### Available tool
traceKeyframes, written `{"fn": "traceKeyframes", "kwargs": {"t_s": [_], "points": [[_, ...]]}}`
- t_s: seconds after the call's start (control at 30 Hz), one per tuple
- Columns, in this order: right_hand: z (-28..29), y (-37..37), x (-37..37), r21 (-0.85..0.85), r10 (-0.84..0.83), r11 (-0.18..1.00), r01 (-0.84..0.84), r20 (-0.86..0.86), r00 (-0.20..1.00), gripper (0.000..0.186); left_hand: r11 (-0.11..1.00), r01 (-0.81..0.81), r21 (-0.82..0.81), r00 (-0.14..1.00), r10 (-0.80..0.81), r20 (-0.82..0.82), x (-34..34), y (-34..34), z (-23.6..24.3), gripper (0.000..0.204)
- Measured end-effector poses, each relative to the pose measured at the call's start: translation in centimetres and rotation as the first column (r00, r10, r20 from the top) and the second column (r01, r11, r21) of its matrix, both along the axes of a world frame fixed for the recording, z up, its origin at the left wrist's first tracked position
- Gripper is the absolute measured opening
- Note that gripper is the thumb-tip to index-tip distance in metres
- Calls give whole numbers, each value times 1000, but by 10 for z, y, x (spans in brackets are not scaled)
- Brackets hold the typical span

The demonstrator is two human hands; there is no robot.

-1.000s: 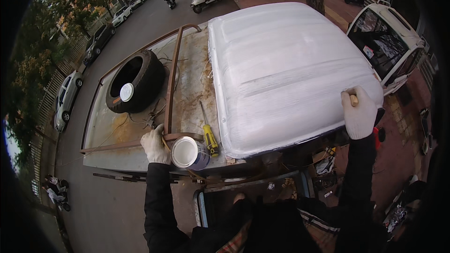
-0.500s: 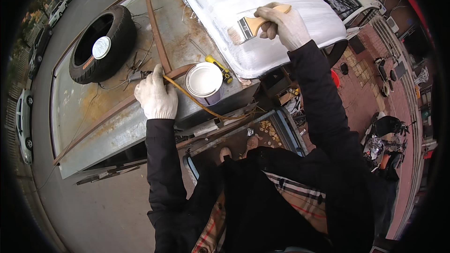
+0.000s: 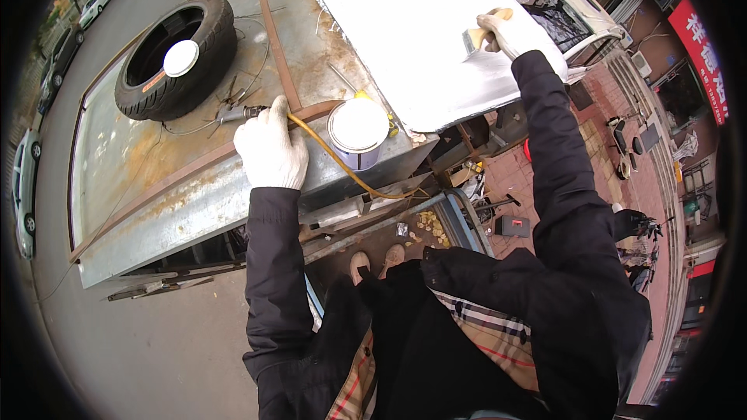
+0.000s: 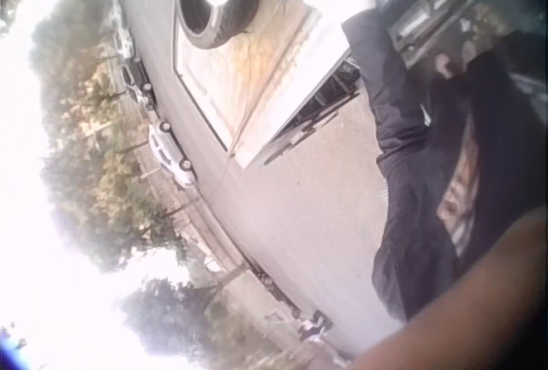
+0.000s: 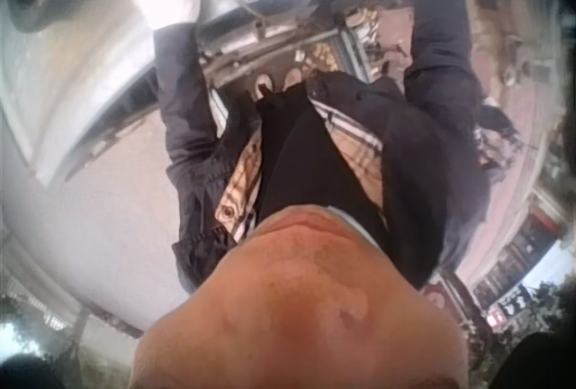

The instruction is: The person paints the roof of a three-wheeled vehicle white using a brush and a paint can. They repeatedly dip the brush into the can and apply paint in long strokes across the curved roof surface, gradually covering the rusted areas.

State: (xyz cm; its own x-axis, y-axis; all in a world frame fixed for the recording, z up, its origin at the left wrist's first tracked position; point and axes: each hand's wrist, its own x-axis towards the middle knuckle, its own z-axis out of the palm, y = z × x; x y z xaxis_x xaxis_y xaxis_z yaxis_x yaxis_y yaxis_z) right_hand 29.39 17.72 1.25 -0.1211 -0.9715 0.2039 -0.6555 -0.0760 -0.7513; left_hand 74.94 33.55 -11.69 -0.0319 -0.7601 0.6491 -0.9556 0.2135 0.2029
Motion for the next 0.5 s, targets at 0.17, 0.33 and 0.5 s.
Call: {"fn": "traceKeyframes", "kwargs": {"t_s": [0.17, 0.33, 0.5], "points": [[33, 13, 8, -190, -16, 981, 35, 102, 995, 36, 999, -16, -40, 1000, 16, 3, -4, -2, -4, 56], [-18, 3, 113, -52, 394, 919, -391, 95, 914, 41, 999, 5, -52, 1000, -5, 7, -3, -2, -5, 62], [-33, -20, 55, 9, 287, 955, -295, 202, 936, 37, 1000, -26, -13, 1000, 26, 6, -3, -4, -5, 58]]}}
